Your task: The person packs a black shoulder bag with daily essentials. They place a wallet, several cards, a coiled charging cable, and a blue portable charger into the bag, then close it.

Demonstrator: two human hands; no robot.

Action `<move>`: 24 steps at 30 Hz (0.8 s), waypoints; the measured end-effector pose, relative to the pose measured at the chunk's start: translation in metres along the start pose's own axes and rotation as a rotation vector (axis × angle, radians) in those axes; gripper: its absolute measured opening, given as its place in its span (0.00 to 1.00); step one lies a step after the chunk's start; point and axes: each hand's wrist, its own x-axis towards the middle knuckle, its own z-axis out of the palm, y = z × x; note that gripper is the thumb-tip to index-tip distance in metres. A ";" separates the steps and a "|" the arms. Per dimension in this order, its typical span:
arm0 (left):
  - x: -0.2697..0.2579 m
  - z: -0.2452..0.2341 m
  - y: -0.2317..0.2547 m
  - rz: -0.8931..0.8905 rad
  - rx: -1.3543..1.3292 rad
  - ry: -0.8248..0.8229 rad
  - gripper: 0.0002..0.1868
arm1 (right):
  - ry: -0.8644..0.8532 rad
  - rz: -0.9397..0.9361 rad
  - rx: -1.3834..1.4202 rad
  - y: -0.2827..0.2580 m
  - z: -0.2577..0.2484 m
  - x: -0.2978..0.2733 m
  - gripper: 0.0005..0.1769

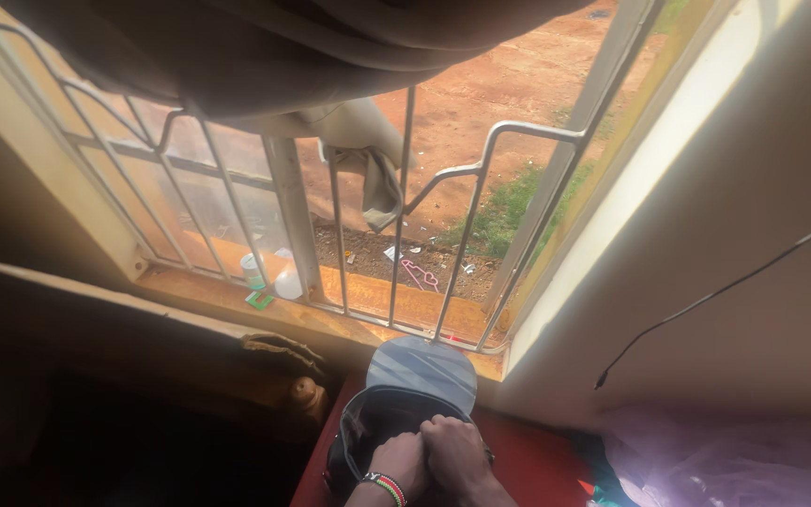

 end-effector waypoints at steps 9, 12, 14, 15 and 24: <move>-0.122 -0.064 -0.041 -0.105 -0.934 0.454 0.07 | 0.017 -0.067 0.267 -0.145 -0.094 0.025 0.06; -0.169 -0.054 -0.099 -0.240 -1.397 0.532 0.07 | -0.179 -0.157 0.338 -0.196 -0.077 0.024 0.11; -0.211 -0.029 -0.140 -0.446 -1.367 0.609 0.06 | -0.214 -0.282 0.364 -0.220 -0.044 0.026 0.07; -0.230 -0.016 -0.159 -0.545 -1.353 0.642 0.07 | -0.228 -0.344 0.374 -0.228 -0.024 0.026 0.05; -0.399 0.112 -0.235 -0.977 -1.445 0.992 0.13 | -0.688 -0.570 0.423 -0.275 0.136 -0.034 0.08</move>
